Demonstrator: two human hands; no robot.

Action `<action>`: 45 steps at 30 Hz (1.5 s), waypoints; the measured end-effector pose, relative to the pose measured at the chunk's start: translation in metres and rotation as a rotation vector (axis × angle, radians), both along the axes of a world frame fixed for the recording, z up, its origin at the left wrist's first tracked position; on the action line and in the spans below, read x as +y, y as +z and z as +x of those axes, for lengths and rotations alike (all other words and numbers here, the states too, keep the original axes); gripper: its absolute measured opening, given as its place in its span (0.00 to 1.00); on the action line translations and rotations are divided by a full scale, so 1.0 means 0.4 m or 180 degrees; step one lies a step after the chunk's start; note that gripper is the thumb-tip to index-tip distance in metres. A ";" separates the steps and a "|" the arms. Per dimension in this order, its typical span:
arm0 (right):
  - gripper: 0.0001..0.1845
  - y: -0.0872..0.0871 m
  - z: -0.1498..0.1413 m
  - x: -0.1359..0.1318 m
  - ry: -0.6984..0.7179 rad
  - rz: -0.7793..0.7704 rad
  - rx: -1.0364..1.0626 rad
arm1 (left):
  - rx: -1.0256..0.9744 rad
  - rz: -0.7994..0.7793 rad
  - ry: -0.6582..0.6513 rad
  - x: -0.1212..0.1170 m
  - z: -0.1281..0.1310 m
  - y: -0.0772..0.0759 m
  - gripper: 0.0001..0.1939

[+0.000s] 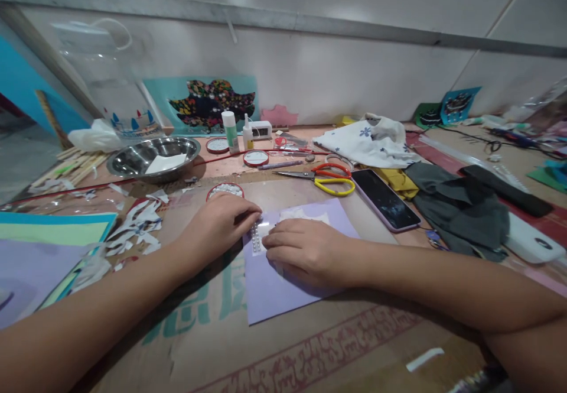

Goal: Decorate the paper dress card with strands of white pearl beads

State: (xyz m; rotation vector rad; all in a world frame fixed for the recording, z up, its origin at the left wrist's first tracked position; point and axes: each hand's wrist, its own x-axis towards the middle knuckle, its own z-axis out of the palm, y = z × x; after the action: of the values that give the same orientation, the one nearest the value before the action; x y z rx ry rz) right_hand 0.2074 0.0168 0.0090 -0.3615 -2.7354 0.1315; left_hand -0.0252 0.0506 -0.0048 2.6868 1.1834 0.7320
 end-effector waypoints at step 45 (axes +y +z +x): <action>0.16 0.151 0.174 0.181 -0.1362 -0.0915 -0.1435 | 0.0167 -0.0297 0.0412 -0.016 0.004 0.066 0.10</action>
State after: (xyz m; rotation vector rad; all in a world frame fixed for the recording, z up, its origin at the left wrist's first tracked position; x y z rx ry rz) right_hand 0.2771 0.0893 0.0695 -1.1717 -2.9909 0.3660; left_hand -0.0234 0.0443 0.0216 2.5880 1.3790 0.6098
